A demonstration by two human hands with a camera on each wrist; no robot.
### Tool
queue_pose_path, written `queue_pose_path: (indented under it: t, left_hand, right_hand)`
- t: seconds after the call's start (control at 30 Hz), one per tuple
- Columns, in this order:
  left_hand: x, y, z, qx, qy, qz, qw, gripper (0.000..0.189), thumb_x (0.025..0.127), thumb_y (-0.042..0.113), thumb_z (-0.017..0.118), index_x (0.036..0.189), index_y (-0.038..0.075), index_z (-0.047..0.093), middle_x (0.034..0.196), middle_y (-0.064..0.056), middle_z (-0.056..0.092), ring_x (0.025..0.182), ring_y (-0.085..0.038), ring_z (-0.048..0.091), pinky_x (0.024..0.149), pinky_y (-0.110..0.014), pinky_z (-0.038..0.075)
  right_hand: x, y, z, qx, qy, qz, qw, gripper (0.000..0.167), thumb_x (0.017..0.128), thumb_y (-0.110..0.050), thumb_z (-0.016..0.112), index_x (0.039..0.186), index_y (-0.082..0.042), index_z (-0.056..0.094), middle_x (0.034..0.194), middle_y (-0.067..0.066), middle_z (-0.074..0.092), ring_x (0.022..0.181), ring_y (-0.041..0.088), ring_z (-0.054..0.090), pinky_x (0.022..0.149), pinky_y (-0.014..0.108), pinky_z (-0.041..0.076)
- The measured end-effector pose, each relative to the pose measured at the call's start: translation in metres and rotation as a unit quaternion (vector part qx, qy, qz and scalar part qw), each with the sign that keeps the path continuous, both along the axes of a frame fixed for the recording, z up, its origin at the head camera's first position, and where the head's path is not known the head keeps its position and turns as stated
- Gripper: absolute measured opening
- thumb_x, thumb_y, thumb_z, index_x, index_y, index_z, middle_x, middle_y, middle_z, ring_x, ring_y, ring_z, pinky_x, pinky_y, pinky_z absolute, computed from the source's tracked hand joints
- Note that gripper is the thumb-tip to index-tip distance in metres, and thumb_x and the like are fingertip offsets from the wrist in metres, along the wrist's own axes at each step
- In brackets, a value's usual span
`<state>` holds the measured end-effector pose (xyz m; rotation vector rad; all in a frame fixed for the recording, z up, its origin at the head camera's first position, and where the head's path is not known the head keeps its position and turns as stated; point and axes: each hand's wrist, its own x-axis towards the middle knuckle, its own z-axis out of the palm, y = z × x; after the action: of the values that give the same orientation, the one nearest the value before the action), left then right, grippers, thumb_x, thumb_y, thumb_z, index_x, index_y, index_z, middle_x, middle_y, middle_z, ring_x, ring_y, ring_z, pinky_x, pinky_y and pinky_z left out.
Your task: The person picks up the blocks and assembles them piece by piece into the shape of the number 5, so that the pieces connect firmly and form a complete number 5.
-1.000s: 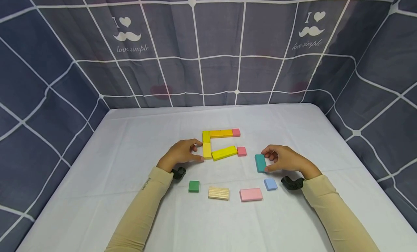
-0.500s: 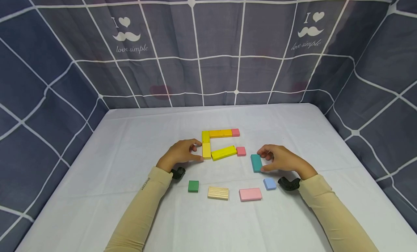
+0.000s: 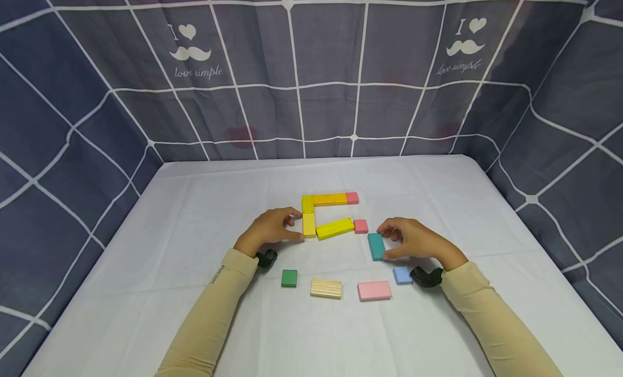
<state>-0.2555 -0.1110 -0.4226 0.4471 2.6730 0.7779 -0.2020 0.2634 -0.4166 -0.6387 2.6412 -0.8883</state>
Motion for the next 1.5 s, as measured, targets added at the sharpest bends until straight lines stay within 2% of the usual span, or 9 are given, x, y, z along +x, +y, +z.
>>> queue_pose_path:
  t: [0.23,0.47,1.0,1.3,1.5]
  left_hand:
    - [0.0,0.0,0.001,0.0,-0.003,0.002,1.0,0.066,0.089,0.034,0.092,0.145,0.011,0.067,0.113,-0.005,0.069,0.104,-0.025,0.06,0.094,-0.041,0.052]
    - [0.0,0.0,0.0,0.001,-0.005,0.006,1.0,0.066,0.088,0.034,0.092,0.145,0.012,0.067,0.115,-0.006,0.07,0.104,-0.025,0.061,0.094,-0.041,0.052]
    - [-0.001,0.001,-0.001,-0.002,-0.005,0.005,1.0,0.065,0.089,0.033,0.092,0.144,0.012,0.067,0.114,-0.006,0.07,0.103,-0.025,0.06,0.092,-0.04,0.052]
    - [-0.002,0.001,-0.001,-0.006,-0.004,0.01,0.9999,0.064,0.089,0.034,0.092,0.144,0.013,0.067,0.114,-0.005,0.07,0.103,-0.025,0.06,0.093,-0.041,0.052]
    - [-0.002,0.002,0.0,-0.006,-0.004,0.011,0.9999,0.065,0.088,0.034,0.092,0.144,0.013,0.068,0.113,-0.005,0.07,0.103,-0.025,0.06,0.093,-0.041,0.052]
  right_hand:
    - [-0.001,-0.005,0.0,0.003,0.001,0.0,1.0,0.051,0.083,-0.015,0.094,0.125,0.001,0.07,0.113,0.007,0.07,0.099,0.024,0.06,0.089,0.039,0.055]
    - [-0.001,-0.01,0.0,-0.001,-0.001,0.007,1.0,0.052,0.082,-0.016,0.094,0.125,0.001,0.07,0.111,0.006,0.069,0.098,0.024,0.06,0.089,0.041,0.055]
    - [-0.005,-0.017,-0.003,-0.006,0.004,0.015,0.9999,0.05,0.083,-0.016,0.095,0.125,-0.001,0.071,0.103,0.003,0.067,0.094,0.021,0.058,0.084,0.036,0.053]
    - [-0.006,-0.02,0.001,-0.007,0.018,0.034,0.9993,0.049,0.083,-0.016,0.095,0.122,-0.001,0.071,0.102,0.003,0.068,0.088,0.019,0.056,0.076,0.032,0.049]
    - [-0.007,-0.023,0.0,0.002,0.018,0.026,0.9995,0.048,0.082,-0.014,0.095,0.122,-0.001,0.072,0.1,0.002,0.067,0.086,0.018,0.056,0.075,0.031,0.05]
